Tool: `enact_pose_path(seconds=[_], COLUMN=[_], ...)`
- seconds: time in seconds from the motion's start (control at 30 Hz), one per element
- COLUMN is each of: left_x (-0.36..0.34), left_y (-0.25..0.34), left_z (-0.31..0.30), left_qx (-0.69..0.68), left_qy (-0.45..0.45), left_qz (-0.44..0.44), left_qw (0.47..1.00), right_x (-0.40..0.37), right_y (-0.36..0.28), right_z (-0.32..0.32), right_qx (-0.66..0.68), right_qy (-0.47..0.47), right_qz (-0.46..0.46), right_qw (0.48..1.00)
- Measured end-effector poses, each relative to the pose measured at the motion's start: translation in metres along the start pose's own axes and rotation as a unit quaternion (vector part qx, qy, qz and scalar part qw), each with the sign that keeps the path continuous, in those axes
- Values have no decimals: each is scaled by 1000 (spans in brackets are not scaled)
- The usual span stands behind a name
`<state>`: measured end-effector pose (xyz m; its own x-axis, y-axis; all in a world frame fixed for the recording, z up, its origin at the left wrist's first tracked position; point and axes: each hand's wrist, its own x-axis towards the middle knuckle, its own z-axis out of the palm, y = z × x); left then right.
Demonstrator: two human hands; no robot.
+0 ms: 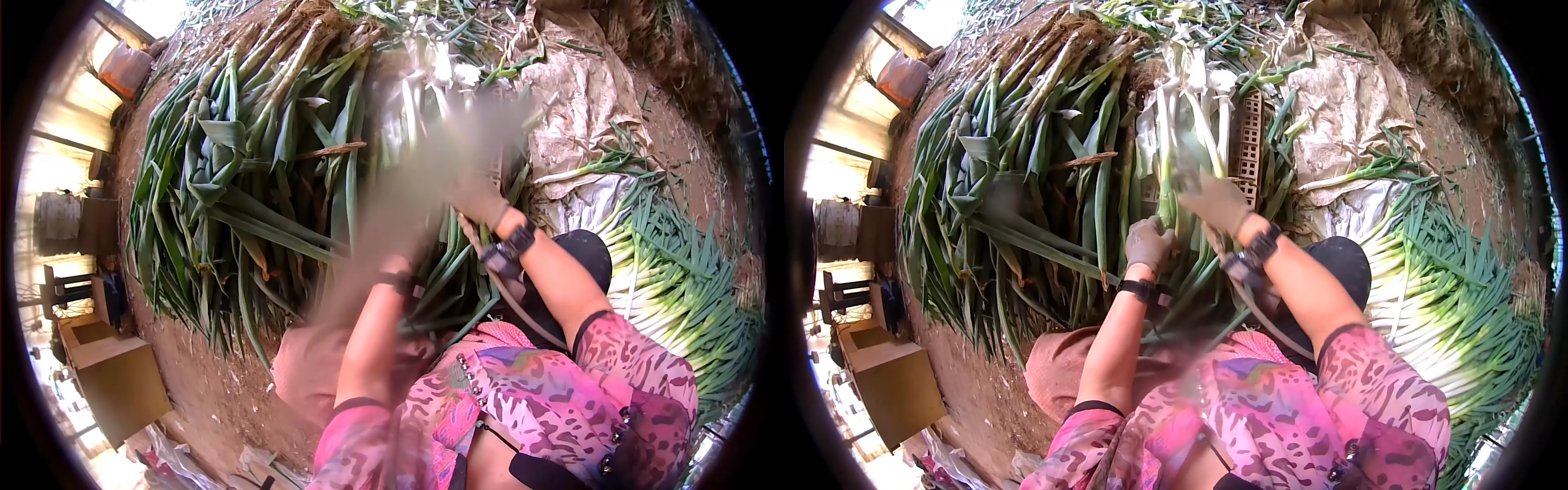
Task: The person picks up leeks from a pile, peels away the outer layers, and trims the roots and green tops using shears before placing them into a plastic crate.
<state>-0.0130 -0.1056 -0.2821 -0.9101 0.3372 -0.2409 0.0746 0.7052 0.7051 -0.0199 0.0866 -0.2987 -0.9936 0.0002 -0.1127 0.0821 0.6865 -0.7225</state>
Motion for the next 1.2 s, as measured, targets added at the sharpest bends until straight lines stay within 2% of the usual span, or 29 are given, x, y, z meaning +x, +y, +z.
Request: enact_pose_path(seconds=[0.03, 0.07, 0.13, 0.17, 0.27, 0.4, 0.47, 0.53, 0.6, 0.63, 0.67, 0.7, 0.73, 0.77, 0.8, 0.87, 0.97, 1.07, 1.2], left_x=[1, 1, 3, 3, 4, 6, 6, 6, 5, 6, 9, 1, -6, -9, -8, -7, -1, 10, 22], left_y=[-25, -21, -13, -11, -15, -23, -23, -20, -21, -24, -39, -25, -11, 8, 10, 10, 7, -9, -36], left_z=[21, 18, 11, 9, 15, 19, 17, 14, 11, 11, 14, -5, -25, -47, -53, -62, -67, -51, -29], left_qx=[21, 34, 61, 46, 47, 50, 51, 50, 51, 55, 64, 18, -29, -13, -20, -56, -143, -89, -74], left_qy=[25, 6, -35, -50, -55, -44, -50, -60, -52, -38, -3, 28, 58, 80, 81, 63, 6, -12, 4], left_qz=[25, -2, -55, -77, -86, -74, -76, -76, -55, -36, 0, 7, 17, -24, -53, -99, -141, -140, -153], left_qw=[999, 999, 996, 995, 994, 995, 995, 994, 996, 997, 998, 999, 998, 996, 995, 991, 980, 986, 986], right_x=[26, 57, 104, 120, 126, 108, 105, 98, 63, 62, 60, 54, 36, 17, -16, -44, -71, -88, -90], right_y=[15, 37, 54, 53, 37, 0, 9, 8, -54, -41, -4, 43, 33, 23, -32, -21, -18, -47, -38], right_z=[9, 28, 34, 28, 10, -9, -1, 2, -14, -4, 22, 56, 49, 41, 3, 13, 21, 14, 12], right_qx=[-38, -75, -68, -24, -10, -192, -159, -131, -103, -147, -149, -151, -149, -147, -141, -145, -47, 9, -14], right_qy=[22, 44, 36, 6, -57, -42, 3, -26, -129, -173, -161, -150, -153, -156, -172, -144, -160, -184, -167], right_qz=[-37, -76, -73, -30, 5, -51, -114, -62, 108, 70, 31, -8, 4, 16, 79, 81, 47, 63, 72], right_qw=[998, 993, 994, 999, 998, 979, 981, 989, 980, 971, 975, 977, 977, 977, 972, 976, 985, 981, 983])
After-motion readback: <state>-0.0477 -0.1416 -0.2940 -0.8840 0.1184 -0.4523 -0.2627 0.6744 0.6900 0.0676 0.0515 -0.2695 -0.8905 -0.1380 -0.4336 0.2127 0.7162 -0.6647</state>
